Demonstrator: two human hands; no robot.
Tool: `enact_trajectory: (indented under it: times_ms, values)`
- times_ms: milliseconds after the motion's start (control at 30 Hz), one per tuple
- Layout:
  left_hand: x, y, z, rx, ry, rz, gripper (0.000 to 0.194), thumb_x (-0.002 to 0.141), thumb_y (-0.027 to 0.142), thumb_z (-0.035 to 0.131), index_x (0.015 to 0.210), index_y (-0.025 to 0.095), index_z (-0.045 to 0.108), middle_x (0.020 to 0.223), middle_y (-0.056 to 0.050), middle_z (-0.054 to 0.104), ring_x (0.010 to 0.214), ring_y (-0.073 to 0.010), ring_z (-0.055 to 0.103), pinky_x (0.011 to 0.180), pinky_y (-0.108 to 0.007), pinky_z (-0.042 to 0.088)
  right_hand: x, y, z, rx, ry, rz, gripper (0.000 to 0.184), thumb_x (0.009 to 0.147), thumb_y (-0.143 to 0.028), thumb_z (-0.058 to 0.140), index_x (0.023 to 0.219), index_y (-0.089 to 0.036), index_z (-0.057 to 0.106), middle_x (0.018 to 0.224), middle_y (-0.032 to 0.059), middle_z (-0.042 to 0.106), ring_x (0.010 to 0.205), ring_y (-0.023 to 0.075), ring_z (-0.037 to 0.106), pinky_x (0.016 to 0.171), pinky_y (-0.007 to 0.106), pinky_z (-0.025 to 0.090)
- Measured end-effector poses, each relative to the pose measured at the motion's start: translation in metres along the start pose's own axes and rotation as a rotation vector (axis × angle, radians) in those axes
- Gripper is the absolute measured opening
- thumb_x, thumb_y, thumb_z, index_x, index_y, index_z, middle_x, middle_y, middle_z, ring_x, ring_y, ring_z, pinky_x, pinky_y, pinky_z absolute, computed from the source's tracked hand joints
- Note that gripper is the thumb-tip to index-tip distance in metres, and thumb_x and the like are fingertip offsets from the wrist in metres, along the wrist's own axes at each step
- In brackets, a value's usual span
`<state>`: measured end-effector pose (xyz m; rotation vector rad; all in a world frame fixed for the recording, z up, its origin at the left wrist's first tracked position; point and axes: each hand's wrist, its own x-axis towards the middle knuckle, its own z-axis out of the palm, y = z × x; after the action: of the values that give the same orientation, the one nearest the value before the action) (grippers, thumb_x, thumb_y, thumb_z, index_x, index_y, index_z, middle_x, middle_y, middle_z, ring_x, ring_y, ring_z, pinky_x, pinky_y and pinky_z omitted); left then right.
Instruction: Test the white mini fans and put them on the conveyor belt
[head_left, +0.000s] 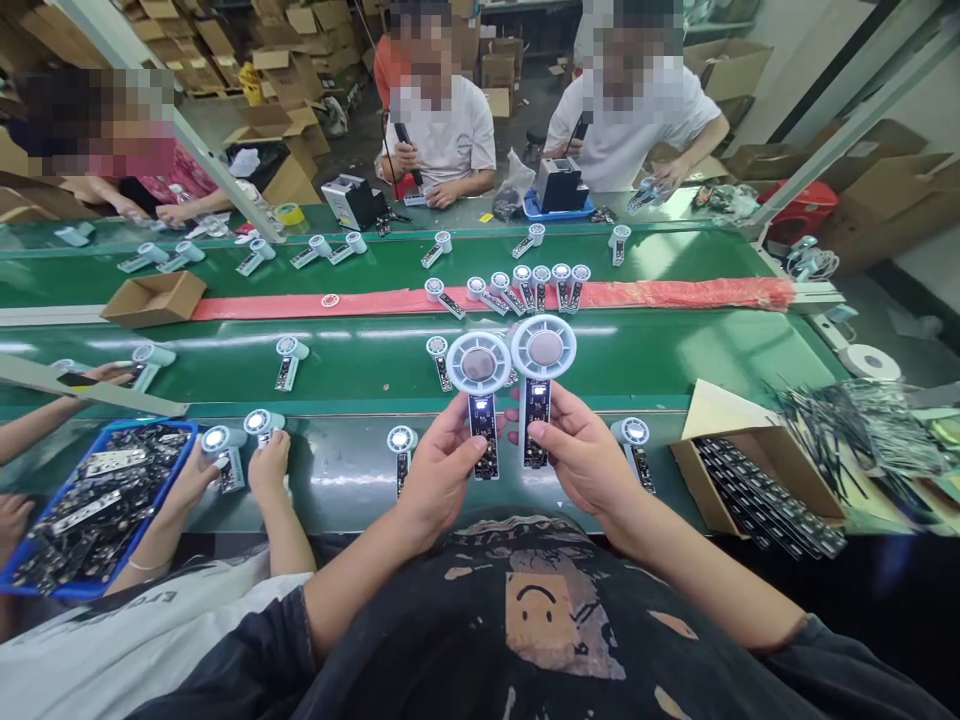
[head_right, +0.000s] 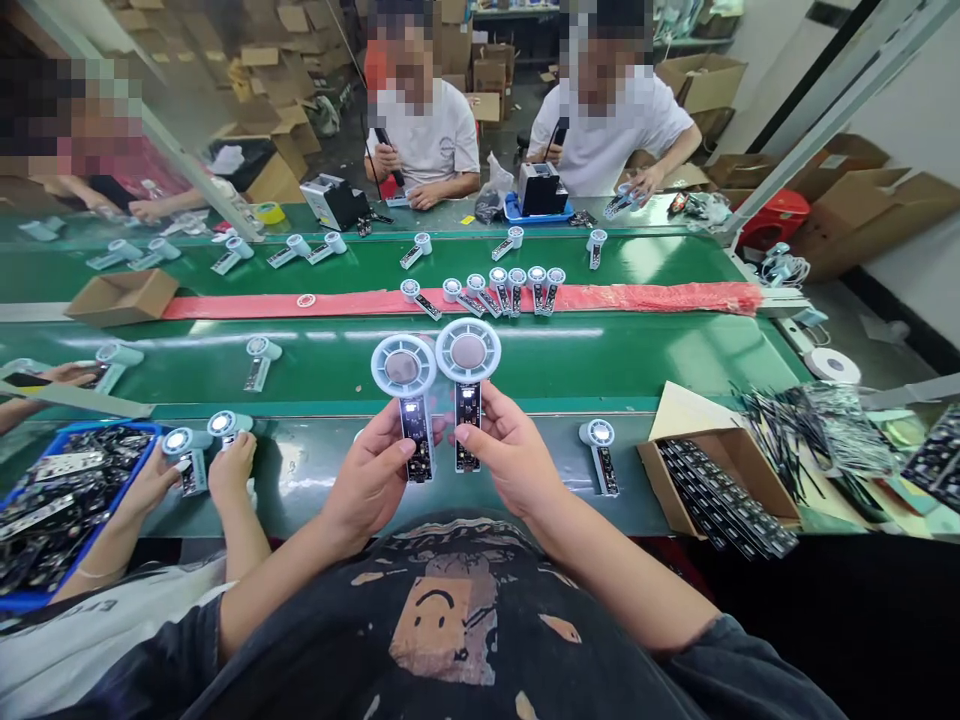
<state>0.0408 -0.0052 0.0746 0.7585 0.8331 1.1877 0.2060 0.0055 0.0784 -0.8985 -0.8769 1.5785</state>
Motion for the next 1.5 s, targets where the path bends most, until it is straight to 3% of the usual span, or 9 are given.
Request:
enact_trajectory:
  times_ms: [200, 333, 600, 933, 1200, 1367, 1500]
  values:
    - [-0.004, -0.001, 0.002, 0.002, 0.07, 0.021, 0.05, 0.074, 0.031, 0.082, 0.123, 0.027, 0.069, 0.125, -0.007, 0.071, 0.125, -0.0262, 0.061, 0.116, -0.046, 0.042, 0.0, -0.002, 0.001, 0.021, -0.064, 0.001, 0.047, 0.076, -0.037, 0.086, 0.119, -0.03, 0.069, 0.124, 0.0034, 0.069, 0.11, 0.0225, 0.067, 0.109, 0.047, 0.049]
    - [-0.008, 0.002, 0.002, 0.004, 0.067, 0.033, 0.051, 0.076, 0.031, 0.081, 0.125, 0.026, 0.068, 0.121, -0.008, 0.073, 0.119, -0.0253, 0.065, 0.115, -0.046, 0.042, -0.001, -0.001, 0.002, 0.016, -0.097, -0.019, 0.046, 0.078, -0.033, 0.084, 0.121, -0.031, 0.068, 0.121, 0.0027, 0.07, 0.107, 0.0212, 0.068, 0.11, 0.048, 0.048]
    - [-0.01, 0.001, -0.002, 0.032, 0.077, 0.023, 0.047, 0.075, 0.034, 0.082, 0.119, 0.025, 0.069, 0.111, -0.007, 0.075, 0.105, -0.0241, 0.07, 0.108, -0.046, 0.048, -0.003, 0.003, 0.003, -0.029, -0.03, 0.004, 0.05, 0.073, -0.038, 0.087, 0.118, -0.028, 0.068, 0.118, 0.0044, 0.072, 0.098, 0.0217, 0.07, 0.102, 0.046, 0.053]
    - [-0.005, 0.0, -0.006, -0.006, 0.011, 0.01, 0.063, 0.069, 0.035, 0.088, 0.126, 0.024, 0.065, 0.117, -0.009, 0.074, 0.11, -0.0275, 0.069, 0.105, -0.046, 0.051, -0.01, 0.003, 0.011, -0.008, -0.011, -0.032, 0.051, 0.072, -0.043, 0.089, 0.117, -0.029, 0.069, 0.12, 0.005, 0.071, 0.112, 0.0256, 0.066, 0.106, 0.046, 0.051]
    - [-0.001, 0.001, -0.01, 0.013, 0.026, 0.003, 0.052, 0.066, 0.03, 0.09, 0.112, 0.022, 0.066, 0.122, -0.01, 0.071, 0.105, -0.026, 0.07, 0.097, -0.043, 0.056, -0.013, 0.009, 0.015, -0.025, 0.047, -0.069, 0.055, 0.071, -0.038, 0.089, 0.121, -0.03, 0.068, 0.12, 0.0047, 0.071, 0.109, 0.0215, 0.066, 0.105, 0.042, 0.052]
    - [0.003, -0.001, -0.005, 0.05, 0.061, 0.02, 0.056, 0.062, 0.022, 0.09, 0.111, 0.022, 0.063, 0.115, -0.007, 0.072, 0.098, -0.0221, 0.072, 0.095, -0.039, 0.057, -0.01, 0.011, 0.021, -0.045, 0.078, -0.086, 0.054, 0.069, -0.033, 0.089, 0.118, -0.028, 0.067, 0.111, 0.004, 0.072, 0.095, 0.0193, 0.069, 0.097, 0.04, 0.057]
    - [-0.002, 0.015, -0.019, 0.125, 0.072, 0.091, 0.037, 0.069, 0.022, 0.08, 0.102, 0.02, 0.064, 0.103, -0.006, 0.073, 0.076, -0.0172, 0.07, 0.076, -0.034, 0.06, -0.019, -0.01, 0.016, 0.015, 0.057, -0.035, 0.043, 0.067, -0.038, 0.085, 0.104, -0.026, 0.068, 0.095, 0.0036, 0.072, 0.072, 0.0187, 0.068, 0.067, 0.035, 0.061]
